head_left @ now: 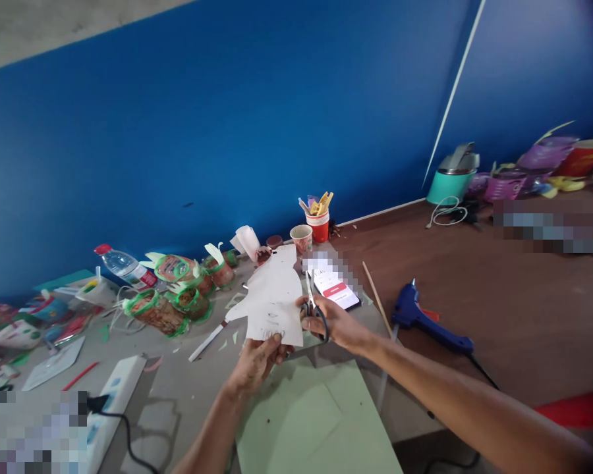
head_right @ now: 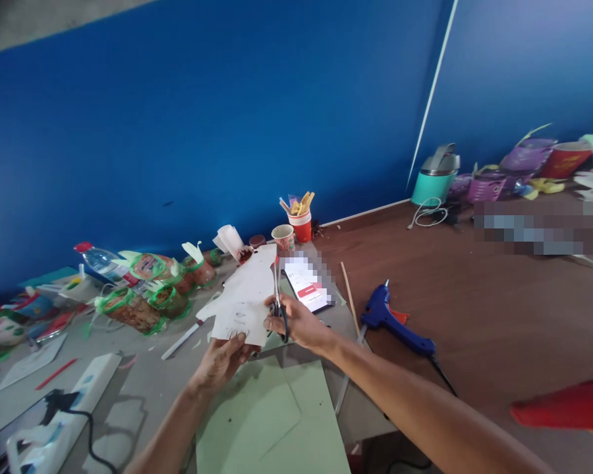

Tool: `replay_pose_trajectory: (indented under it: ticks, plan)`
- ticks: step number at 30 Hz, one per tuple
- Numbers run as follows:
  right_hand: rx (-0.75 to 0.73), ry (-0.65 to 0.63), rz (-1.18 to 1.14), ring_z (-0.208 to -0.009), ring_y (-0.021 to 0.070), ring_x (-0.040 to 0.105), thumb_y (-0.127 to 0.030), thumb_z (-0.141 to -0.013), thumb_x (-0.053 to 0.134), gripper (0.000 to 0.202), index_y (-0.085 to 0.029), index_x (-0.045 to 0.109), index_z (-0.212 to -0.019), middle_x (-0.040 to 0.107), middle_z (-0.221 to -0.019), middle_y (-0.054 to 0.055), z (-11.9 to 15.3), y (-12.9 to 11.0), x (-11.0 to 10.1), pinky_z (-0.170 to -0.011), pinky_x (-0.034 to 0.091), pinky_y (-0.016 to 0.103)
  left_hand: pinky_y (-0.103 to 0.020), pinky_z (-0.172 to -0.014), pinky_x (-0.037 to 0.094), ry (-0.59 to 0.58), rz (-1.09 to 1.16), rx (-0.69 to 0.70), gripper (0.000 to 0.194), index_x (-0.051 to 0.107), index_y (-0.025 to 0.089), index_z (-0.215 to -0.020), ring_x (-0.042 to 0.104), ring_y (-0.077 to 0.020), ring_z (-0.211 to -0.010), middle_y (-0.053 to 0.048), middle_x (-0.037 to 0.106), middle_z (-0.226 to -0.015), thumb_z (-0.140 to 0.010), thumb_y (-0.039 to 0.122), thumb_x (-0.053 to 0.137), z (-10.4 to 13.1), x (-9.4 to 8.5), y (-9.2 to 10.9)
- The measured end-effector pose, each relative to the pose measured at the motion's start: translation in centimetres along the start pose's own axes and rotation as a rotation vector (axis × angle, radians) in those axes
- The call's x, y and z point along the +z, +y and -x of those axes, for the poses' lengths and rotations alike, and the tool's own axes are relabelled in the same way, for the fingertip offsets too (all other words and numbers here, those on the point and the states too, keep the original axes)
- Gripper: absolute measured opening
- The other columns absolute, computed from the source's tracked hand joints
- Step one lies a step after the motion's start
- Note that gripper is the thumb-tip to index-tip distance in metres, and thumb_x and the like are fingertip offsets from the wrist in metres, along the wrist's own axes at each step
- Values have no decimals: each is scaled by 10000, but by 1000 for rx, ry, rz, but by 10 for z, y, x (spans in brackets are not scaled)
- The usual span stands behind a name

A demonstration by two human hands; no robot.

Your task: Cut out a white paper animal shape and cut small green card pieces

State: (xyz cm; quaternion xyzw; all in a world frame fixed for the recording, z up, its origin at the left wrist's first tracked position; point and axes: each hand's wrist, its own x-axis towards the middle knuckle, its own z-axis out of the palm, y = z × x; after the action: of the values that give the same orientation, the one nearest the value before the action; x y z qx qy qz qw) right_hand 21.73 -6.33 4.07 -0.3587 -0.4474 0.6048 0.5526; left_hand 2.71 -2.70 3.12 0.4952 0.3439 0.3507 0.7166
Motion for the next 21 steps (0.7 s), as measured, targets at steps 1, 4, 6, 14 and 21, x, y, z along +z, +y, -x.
replay_pose_trajectory:
  ticks: [1,4,6,14,21]
  plan:
    - [-7,40,4,-605,88,460,-394,-587,811,565,-181,506,-1013,494,-702,-54,0,2,4,-542,354,210,-237,-520,408,13,-23,-6,348,595,134,-695,469,-81,-462,34,509,-511,-645,437,758,-1,0,-2]
    - [-1,125,-16,-662,108,492,-339,-550,825,596,-215,464,-1008,498,-745,-53,0,9,14,-600,395,233,-231,-501,377,17,-128,6,367,590,136,-665,486,-103,-508,4,540,-543,-671,478,724,-3,-2,-8]
    - [7,163,-25,-646,106,482,-317,-552,813,598,-225,443,-1013,481,-730,-62,0,13,17,-590,391,234,-234,-504,374,0,-186,34,366,585,144,-653,474,-104,-514,0,541,-549,-695,490,697,-3,-2,-10]
    - [29,264,22,-531,85,395,-232,-584,702,406,-212,458,-907,406,-610,-90,3,11,18,-505,306,220,-288,-615,442,-37,-450,-8,437,521,181,-461,519,-156,-584,-39,546,-535,-711,519,638,3,9,6]
    - [156,222,-57,-511,83,372,-276,-551,694,399,-194,483,-879,417,-573,-89,2,6,14,-480,267,216,-259,-519,417,-84,-367,9,339,568,168,-598,482,-125,-519,-11,544,-559,-675,477,684,2,7,2]
